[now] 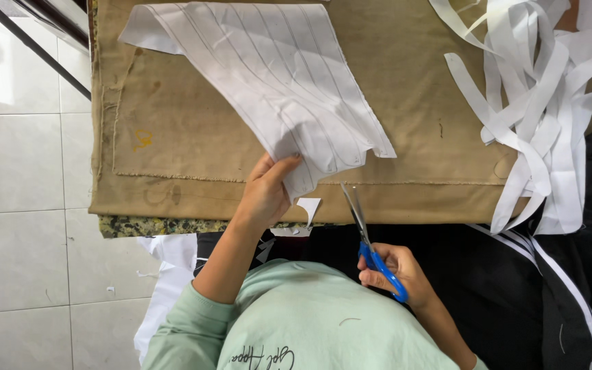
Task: The person uses blue-handled scissors to cut a white paper pattern with drawn lines into strips. They hold the paper with one hand and cut along the lines, separating the pattern into individual pieces.
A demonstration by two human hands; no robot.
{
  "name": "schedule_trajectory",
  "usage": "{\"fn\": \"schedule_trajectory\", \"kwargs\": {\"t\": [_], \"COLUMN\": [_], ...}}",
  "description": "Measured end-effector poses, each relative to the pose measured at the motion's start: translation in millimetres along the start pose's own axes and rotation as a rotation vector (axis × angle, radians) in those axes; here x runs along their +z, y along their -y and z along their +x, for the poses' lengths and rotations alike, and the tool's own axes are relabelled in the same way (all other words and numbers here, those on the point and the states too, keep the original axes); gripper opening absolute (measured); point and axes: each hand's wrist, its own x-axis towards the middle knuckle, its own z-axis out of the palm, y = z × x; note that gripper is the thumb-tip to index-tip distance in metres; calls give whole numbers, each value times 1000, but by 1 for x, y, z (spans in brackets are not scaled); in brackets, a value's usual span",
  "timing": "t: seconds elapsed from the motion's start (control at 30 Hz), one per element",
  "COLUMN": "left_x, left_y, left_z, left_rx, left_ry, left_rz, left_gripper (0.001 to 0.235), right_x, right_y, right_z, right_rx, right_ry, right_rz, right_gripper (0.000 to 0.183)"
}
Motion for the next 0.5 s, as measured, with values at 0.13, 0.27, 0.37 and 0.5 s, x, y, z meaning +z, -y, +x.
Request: {"fn": "schedule_trajectory", "kwargs": {"t": [0.13, 0.27, 0.37, 0.5], "left_x": [3, 13, 13, 12], "left_y": [4, 9, 9, 8], "left_z": [5, 0, -1, -1], "left_rx": [-145, -128, -131, -127], "left_ry": [33, 66, 186, 174], "left_rz": [-45, -34, -76, -83], "left_gripper": [30, 36, 31, 33], "right_x": [11, 29, 37, 42], "right_y": [14, 21, 29, 33], "right_z": [-2, 6, 11, 13], "right_rx": [-32, -13, -52, -83], "right_ry": [87, 127, 162, 169], "right_rz": [-160, -117, -53, -42], "right_gripper": [29, 35, 37, 36]}}
